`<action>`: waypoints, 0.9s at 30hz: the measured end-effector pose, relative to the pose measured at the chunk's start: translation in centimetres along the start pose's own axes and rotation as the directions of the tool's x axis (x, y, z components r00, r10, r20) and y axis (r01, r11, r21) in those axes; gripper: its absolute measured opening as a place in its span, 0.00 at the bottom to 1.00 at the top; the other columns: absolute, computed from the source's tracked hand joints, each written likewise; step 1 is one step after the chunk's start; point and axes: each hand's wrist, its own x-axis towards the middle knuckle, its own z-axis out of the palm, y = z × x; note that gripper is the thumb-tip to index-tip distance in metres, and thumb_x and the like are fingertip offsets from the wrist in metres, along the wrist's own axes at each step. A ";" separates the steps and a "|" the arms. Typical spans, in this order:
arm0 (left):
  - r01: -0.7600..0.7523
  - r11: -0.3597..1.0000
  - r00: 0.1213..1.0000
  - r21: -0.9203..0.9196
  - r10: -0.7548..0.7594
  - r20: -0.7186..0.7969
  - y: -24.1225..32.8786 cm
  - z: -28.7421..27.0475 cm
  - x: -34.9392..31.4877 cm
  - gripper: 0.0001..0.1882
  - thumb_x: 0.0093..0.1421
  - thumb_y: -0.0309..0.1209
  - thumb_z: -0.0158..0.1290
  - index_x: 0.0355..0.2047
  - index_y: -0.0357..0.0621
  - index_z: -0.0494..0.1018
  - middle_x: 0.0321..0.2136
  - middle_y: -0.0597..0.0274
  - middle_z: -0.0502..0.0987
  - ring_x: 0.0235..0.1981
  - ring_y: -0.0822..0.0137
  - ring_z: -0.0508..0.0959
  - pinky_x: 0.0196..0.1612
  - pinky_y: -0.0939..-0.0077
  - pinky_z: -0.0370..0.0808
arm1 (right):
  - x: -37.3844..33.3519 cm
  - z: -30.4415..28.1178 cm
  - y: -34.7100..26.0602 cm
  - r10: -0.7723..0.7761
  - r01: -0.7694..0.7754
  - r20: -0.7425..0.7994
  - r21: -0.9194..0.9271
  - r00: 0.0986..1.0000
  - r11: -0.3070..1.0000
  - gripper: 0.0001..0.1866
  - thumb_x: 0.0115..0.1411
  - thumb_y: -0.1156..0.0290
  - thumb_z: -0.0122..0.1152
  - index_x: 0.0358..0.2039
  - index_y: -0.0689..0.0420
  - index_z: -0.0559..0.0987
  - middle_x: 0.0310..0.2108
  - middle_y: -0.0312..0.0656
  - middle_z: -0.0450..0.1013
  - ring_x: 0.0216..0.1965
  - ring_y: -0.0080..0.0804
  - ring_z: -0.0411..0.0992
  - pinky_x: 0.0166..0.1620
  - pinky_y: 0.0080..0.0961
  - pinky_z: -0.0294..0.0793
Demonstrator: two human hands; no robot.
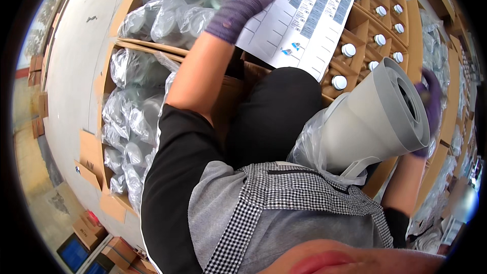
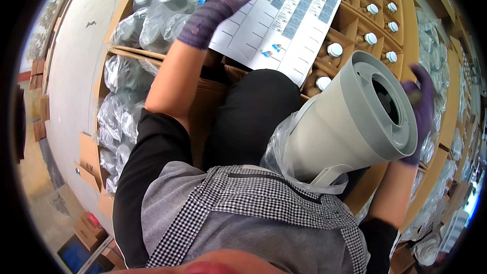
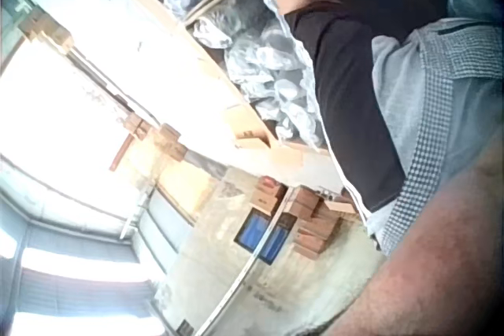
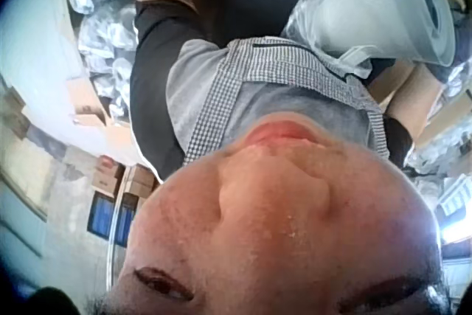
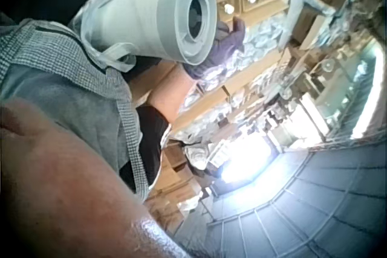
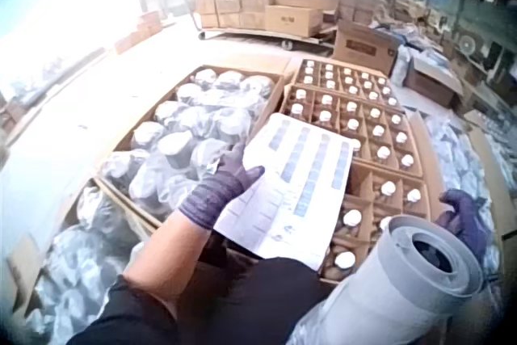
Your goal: The person assembles a thermal dispenser by cleaning parts with a scraper and cloth, inserting a metal liner into a plastic shell, and applying multiple labels to the exterior.
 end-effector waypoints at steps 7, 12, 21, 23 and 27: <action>0.188 0.967 0.916 0.170 -0.235 0.325 0.2 2.7 5.5 0.41 0.52 0.54 0.64 0.62 0.48 0.66 0.58 0.52 0.74 0.59 0.57 0.75 0.61 0.57 0.73 | 9.2 12.4 8.9 0.333 -0.407 0.533 0.022 0.778 0.913 0.21 0.67 0.56 0.55 0.55 0.53 0.78 0.37 0.32 0.70 0.28 0.16 0.66 0.34 0.15 0.70; 0.182 0.981 0.941 0.068 -0.194 0.279 -0.2 3.0 7.7 0.43 0.49 0.53 0.66 0.63 0.51 0.69 0.52 0.50 0.79 0.54 0.55 0.78 0.60 0.63 0.73 | 11.7 17.5 5.1 0.217 -0.224 0.567 -0.059 0.795 0.973 0.21 0.65 0.54 0.53 0.53 0.48 0.80 0.36 0.35 0.75 0.33 0.17 0.70 0.39 0.17 0.74; 0.268 0.908 0.838 -0.321 -0.055 0.543 1.6 1.8 9.2 0.33 0.57 0.45 0.64 0.60 0.45 0.72 0.51 0.57 0.80 0.51 0.64 0.78 0.58 0.68 0.73 | 12.8 20.4 3.4 -0.013 -0.038 0.438 0.109 0.899 0.993 0.22 0.62 0.52 0.65 0.52 0.49 0.81 0.35 0.30 0.75 0.34 0.16 0.71 0.41 0.16 0.74; 0.321 0.760 0.798 -0.565 0.105 0.594 0.8 2.2 9.0 0.32 0.57 0.40 0.64 0.61 0.44 0.70 0.51 0.56 0.79 0.51 0.64 0.78 0.57 0.69 0.74 | 13.1 20.2 3.2 -0.120 0.073 0.347 0.146 0.930 0.987 0.21 0.62 0.53 0.66 0.53 0.48 0.81 0.36 0.30 0.76 0.37 0.18 0.73 0.46 0.19 0.75; 0.123 0.709 0.852 -0.694 0.283 0.440 4.9 -3.2 3.0 0.34 0.56 0.34 0.63 0.63 0.42 0.68 0.51 0.55 0.78 0.53 0.66 0.77 0.58 0.71 0.73 | 15.4 20.2 2.4 -0.402 0.392 0.158 0.092 0.902 0.915 0.21 0.60 0.59 0.69 0.52 0.52 0.80 0.39 0.36 0.78 0.43 0.27 0.77 0.50 0.24 0.76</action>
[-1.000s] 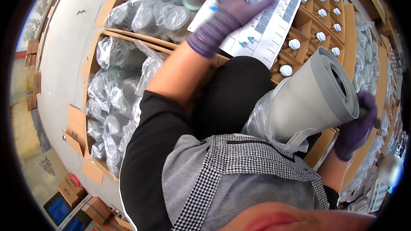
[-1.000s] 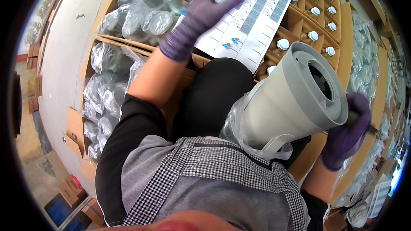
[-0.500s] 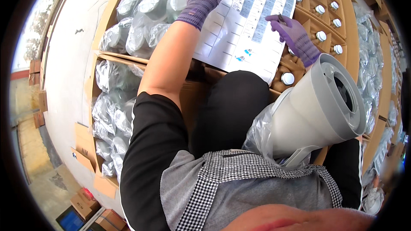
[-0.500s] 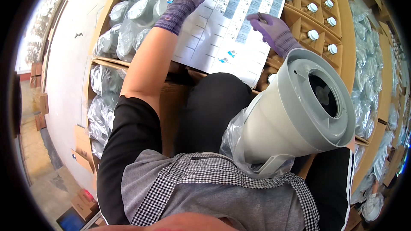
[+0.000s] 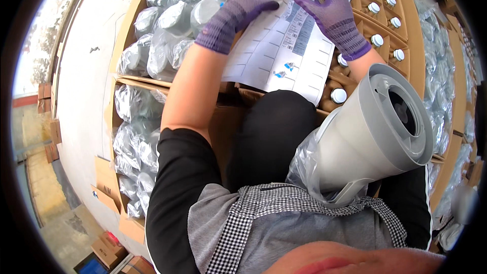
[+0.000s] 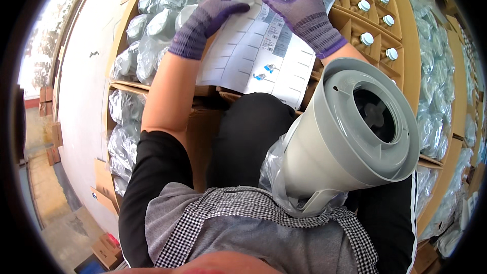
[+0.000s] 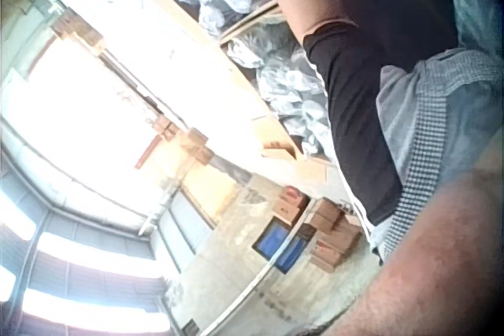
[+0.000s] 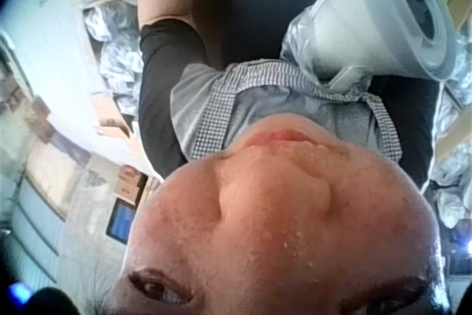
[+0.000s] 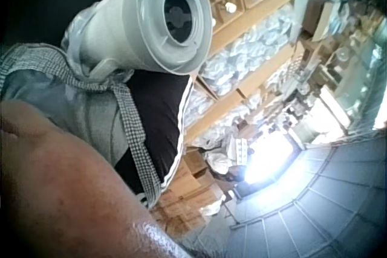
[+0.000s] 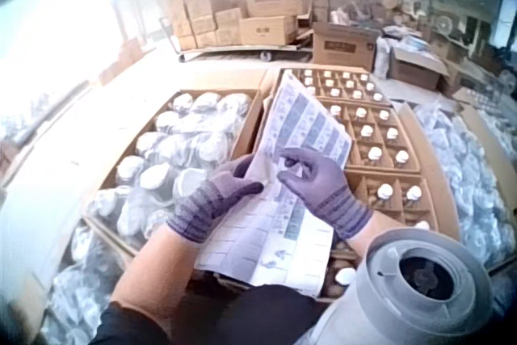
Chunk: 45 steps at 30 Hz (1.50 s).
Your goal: The person assembles a thermal dispenser by cleaning parts with a scraper and cloth, inserting a metal liner into a plastic shell, and applying multiple labels to the exterior.
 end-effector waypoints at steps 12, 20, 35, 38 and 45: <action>-0.159 0.977 0.976 0.146 0.178 -0.129 2.2 1.3 -1.7 0.26 0.60 0.35 0.64 0.56 0.39 0.72 0.44 0.58 0.81 0.45 0.70 0.79 0.52 0.77 0.75 | -0.6 0.7 -3.4 -0.206 0.200 -0.115 -0.068 0.972 0.977 0.17 0.59 0.62 0.68 0.47 0.53 0.81 0.42 0.43 0.77 0.40 0.40 0.78 0.43 0.31 0.79; -0.182 0.939 0.959 0.290 0.235 -0.160 3.9 2.5 -3.4 0.19 0.59 0.35 0.63 0.48 0.38 0.78 0.41 0.55 0.84 0.41 0.69 0.83 0.48 0.74 0.78 | -0.4 -0.2 -3.1 -0.266 0.265 -0.039 -0.031 0.963 0.964 0.16 0.59 0.63 0.68 0.45 0.55 0.81 0.41 0.44 0.77 0.39 0.42 0.78 0.41 0.32 0.79; -0.122 0.960 0.973 0.252 0.166 -0.163 3.3 2.1 -3.3 0.16 0.60 0.37 0.60 0.45 0.43 0.81 0.34 0.61 0.83 0.35 0.73 0.79 0.45 0.76 0.76 | 1.1 -1.2 -1.1 -0.312 0.312 0.094 0.021 0.945 0.950 0.11 0.60 0.68 0.69 0.42 0.56 0.83 0.39 0.38 0.79 0.41 0.26 0.77 0.41 0.21 0.77; -0.119 0.964 0.976 0.238 0.158 -0.152 3.4 2.1 -3.2 0.16 0.60 0.37 0.60 0.45 0.43 0.81 0.34 0.61 0.83 0.35 0.74 0.79 0.46 0.76 0.76 | 0.8 -0.9 -2.0 -0.312 0.316 0.079 -0.040 0.947 0.948 0.11 0.60 0.67 0.69 0.42 0.55 0.82 0.39 0.37 0.79 0.39 0.24 0.77 0.40 0.19 0.77; -0.087 0.955 0.978 0.285 0.137 -0.160 3.4 2.5 -3.2 0.16 0.60 0.37 0.62 0.45 0.43 0.81 0.34 0.63 0.83 0.36 0.76 0.79 0.46 0.78 0.76 | 0.8 -0.8 -1.4 -0.338 0.344 0.074 -0.088 0.938 0.935 0.11 0.60 0.68 0.68 0.43 0.56 0.82 0.40 0.37 0.78 0.38 0.24 0.76 0.38 0.19 0.76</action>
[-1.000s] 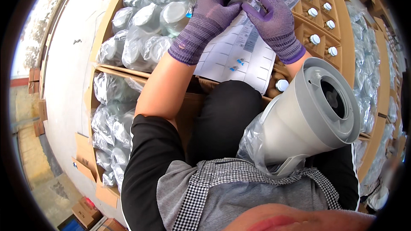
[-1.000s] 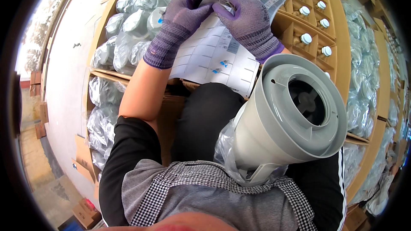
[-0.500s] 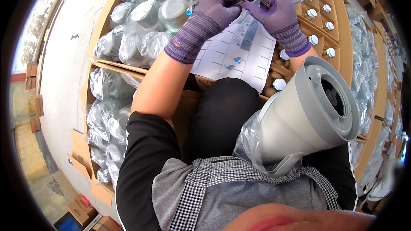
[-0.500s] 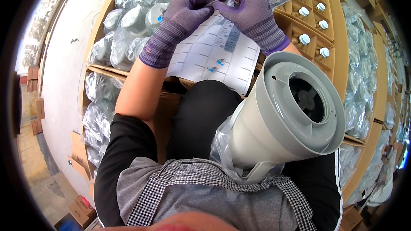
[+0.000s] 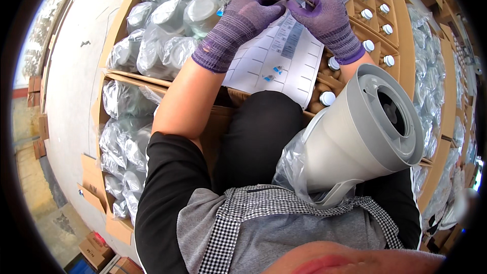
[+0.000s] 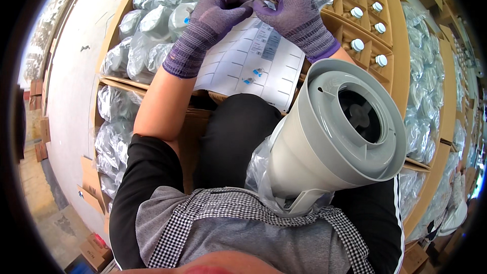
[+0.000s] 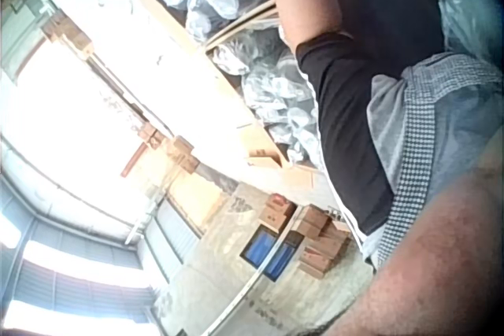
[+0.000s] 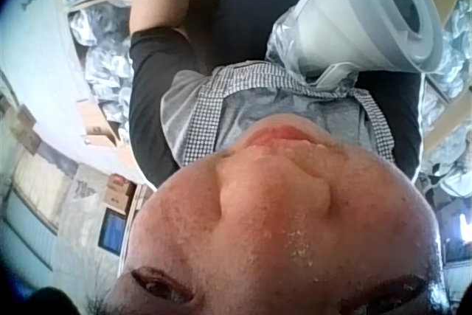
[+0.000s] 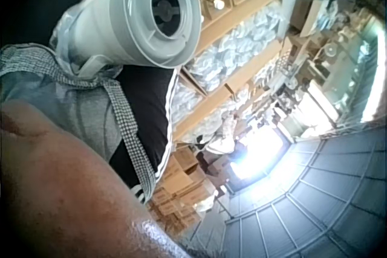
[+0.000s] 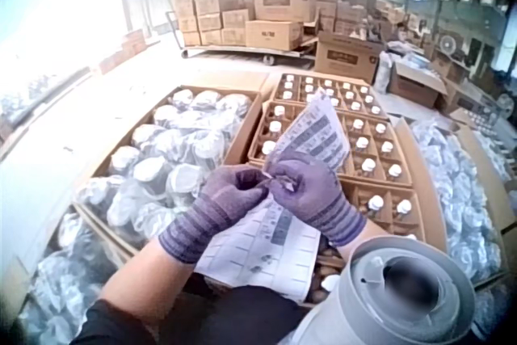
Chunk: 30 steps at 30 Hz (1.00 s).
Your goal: The person assembles a thermal dispenser by cleaning parts with a scraper and cloth, inserting a metal liner into a plastic shell, and applying multiple labels to the exterior.
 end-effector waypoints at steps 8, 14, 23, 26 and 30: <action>0.015 0.994 1.000 -0.110 -0.017 -0.018 -0.9 0.1 0.0 0.18 0.59 0.38 0.63 0.46 0.44 0.80 0.36 0.63 0.83 0.37 0.76 0.79 0.47 0.77 0.76 | -0.6 -0.4 0.0 0.200 -0.188 -0.004 0.326 0.980 0.927 0.11 0.61 0.65 0.67 0.42 0.54 0.84 0.40 0.39 0.80 0.38 0.31 0.79 0.44 0.28 0.80; 0.028 0.998 0.999 -0.052 -0.027 0.021 0.4 -0.4 -0.1 0.17 0.59 0.38 0.62 0.46 0.43 0.80 0.36 0.64 0.83 0.37 0.76 0.79 0.47 0.78 0.75 | -0.5 0.4 0.1 0.075 -0.075 -0.039 0.001 0.996 0.997 0.14 0.59 0.67 0.70 0.44 0.58 0.82 0.44 0.39 0.78 0.46 0.28 0.77 0.50 0.23 0.75; 0.014 0.994 0.999 -0.107 -0.010 0.032 -0.8 -0.2 0.4 0.18 0.60 0.36 0.61 0.49 0.44 0.80 0.37 0.65 0.83 0.38 0.77 0.79 0.47 0.79 0.75 | -0.7 -0.3 1.4 0.192 -0.195 0.033 0.210 0.981 0.958 0.13 0.61 0.67 0.68 0.43 0.58 0.82 0.35 0.35 0.78 0.37 0.23 0.75 0.43 0.21 0.76; 0.052 0.994 0.998 -0.098 -0.049 0.033 -2.4 -0.1 1.2 0.20 0.60 0.35 0.61 0.51 0.44 0.79 0.40 0.64 0.83 0.41 0.75 0.79 0.50 0.78 0.75 | -2.0 -0.1 3.0 0.517 -0.489 0.114 0.542 0.849 0.684 0.13 0.62 0.62 0.66 0.45 0.53 0.83 0.33 0.34 0.78 0.35 0.23 0.77 0.39 0.19 0.78; 0.128 0.992 0.991 -0.010 -0.128 -0.036 -6.4 -0.8 4.0 0.22 0.59 0.38 0.59 0.53 0.45 0.78 0.43 0.61 0.83 0.46 0.68 0.80 0.55 0.74 0.73 | -5.4 -2.0 6.3 0.522 -0.409 0.117 0.772 0.845 0.487 0.11 0.66 0.73 0.58 0.48 0.59 0.78 0.32 0.34 0.72 0.31 0.20 0.73 0.35 0.19 0.77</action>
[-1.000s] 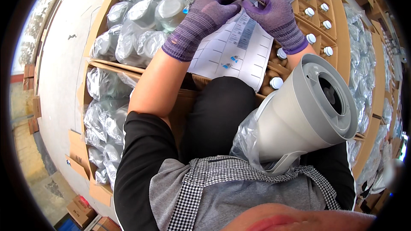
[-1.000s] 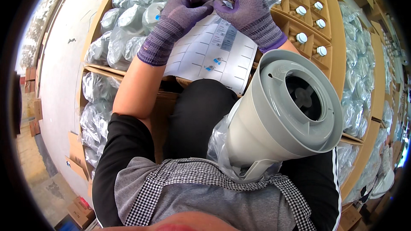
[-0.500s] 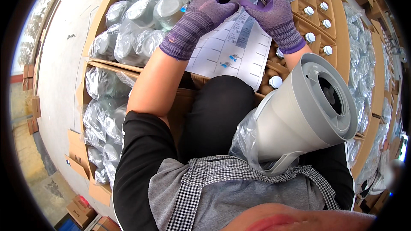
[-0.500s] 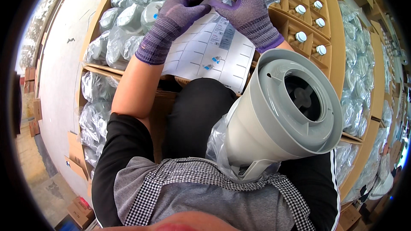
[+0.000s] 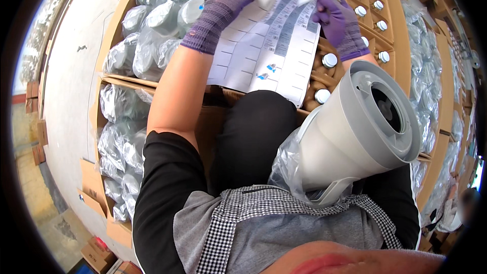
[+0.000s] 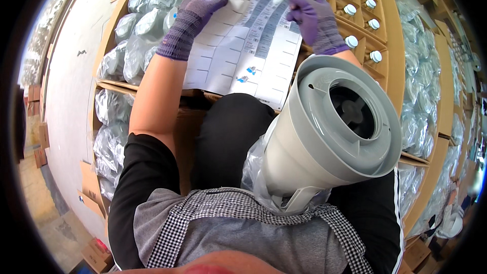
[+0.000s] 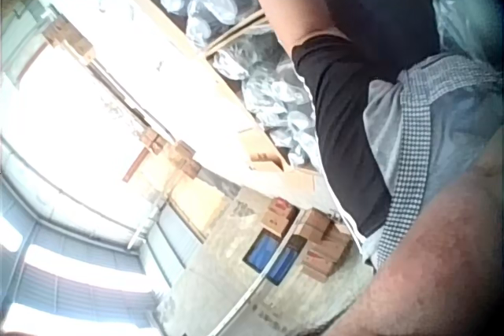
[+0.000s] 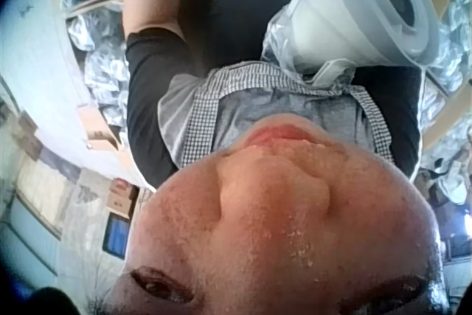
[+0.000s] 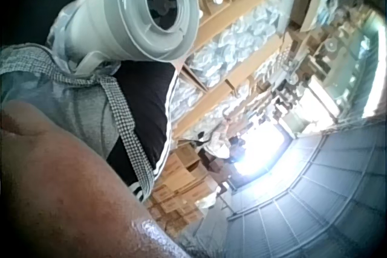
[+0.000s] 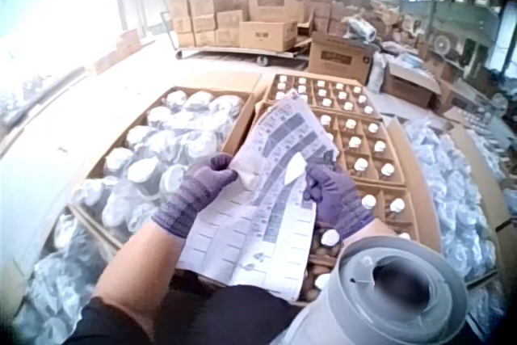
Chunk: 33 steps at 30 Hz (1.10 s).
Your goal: The person assembles a thermal dispenser by cleaning parts with a scraper and cloth, inserting a metal liner into a plastic shell, and applying multiple labels to the exterior.
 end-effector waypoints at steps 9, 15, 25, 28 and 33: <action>-0.284 0.876 0.956 -0.390 0.290 -0.045 9.3 -0.2 -3.6 0.26 0.65 0.49 0.55 0.52 0.41 0.77 0.51 0.56 0.78 0.53 0.61 0.75 0.58 0.63 0.69 | -7.7 -1.1 -17.9 -0.285 0.303 0.103 -0.356 0.953 0.884 0.10 0.65 0.73 0.60 0.43 0.63 0.80 0.36 0.47 0.79 0.26 0.21 0.70 0.35 0.23 0.76; -0.366 0.696 0.721 -0.617 0.631 0.284 18.0 -1.8 -9.1 0.31 0.68 0.52 0.40 0.51 0.35 0.76 0.50 0.51 0.78 0.53 0.60 0.74 0.60 0.67 0.65 | -10.7 1.3 -28.6 -0.319 0.831 0.788 -0.398 0.526 0.389 0.12 0.60 0.71 0.64 0.42 0.64 0.81 0.39 0.51 0.79 0.33 0.37 0.79 0.37 0.31 0.79; -0.318 0.662 0.881 -0.679 0.470 0.046 22.5 -1.8 -18.7 0.07 0.55 0.26 0.57 0.31 0.34 0.78 0.50 0.43 0.76 0.54 0.57 0.74 0.58 0.62 0.68 | -21.5 3.1 -27.3 -0.139 0.132 0.004 -0.341 0.990 0.931 0.53 0.51 0.28 0.60 0.56 0.68 0.70 0.39 0.43 0.74 0.22 0.13 0.59 0.33 0.15 0.63; -0.474 0.699 0.834 -0.535 0.551 -0.020 21.8 -1.1 -20.5 0.07 0.55 0.25 0.57 0.31 0.33 0.78 0.51 0.42 0.76 0.56 0.55 0.73 0.60 0.60 0.65 | -24.6 5.7 -27.5 -0.166 0.082 -0.131 -0.487 0.977 0.870 0.48 0.51 0.35 0.67 0.55 0.68 0.72 0.35 0.40 0.73 0.24 0.14 0.64 0.32 0.15 0.66; -0.293 0.833 0.937 -0.469 0.347 0.032 27.6 0.0 -24.0 0.09 0.50 0.26 0.60 0.30 0.34 0.79 0.52 0.36 0.75 0.57 0.51 0.73 0.60 0.62 0.67 | -27.9 7.6 -27.6 -0.219 -0.069 -0.297 -0.723 0.930 0.687 0.13 0.60 0.77 0.66 0.46 0.63 0.80 0.33 0.35 0.77 0.32 0.19 0.72 0.36 0.17 0.73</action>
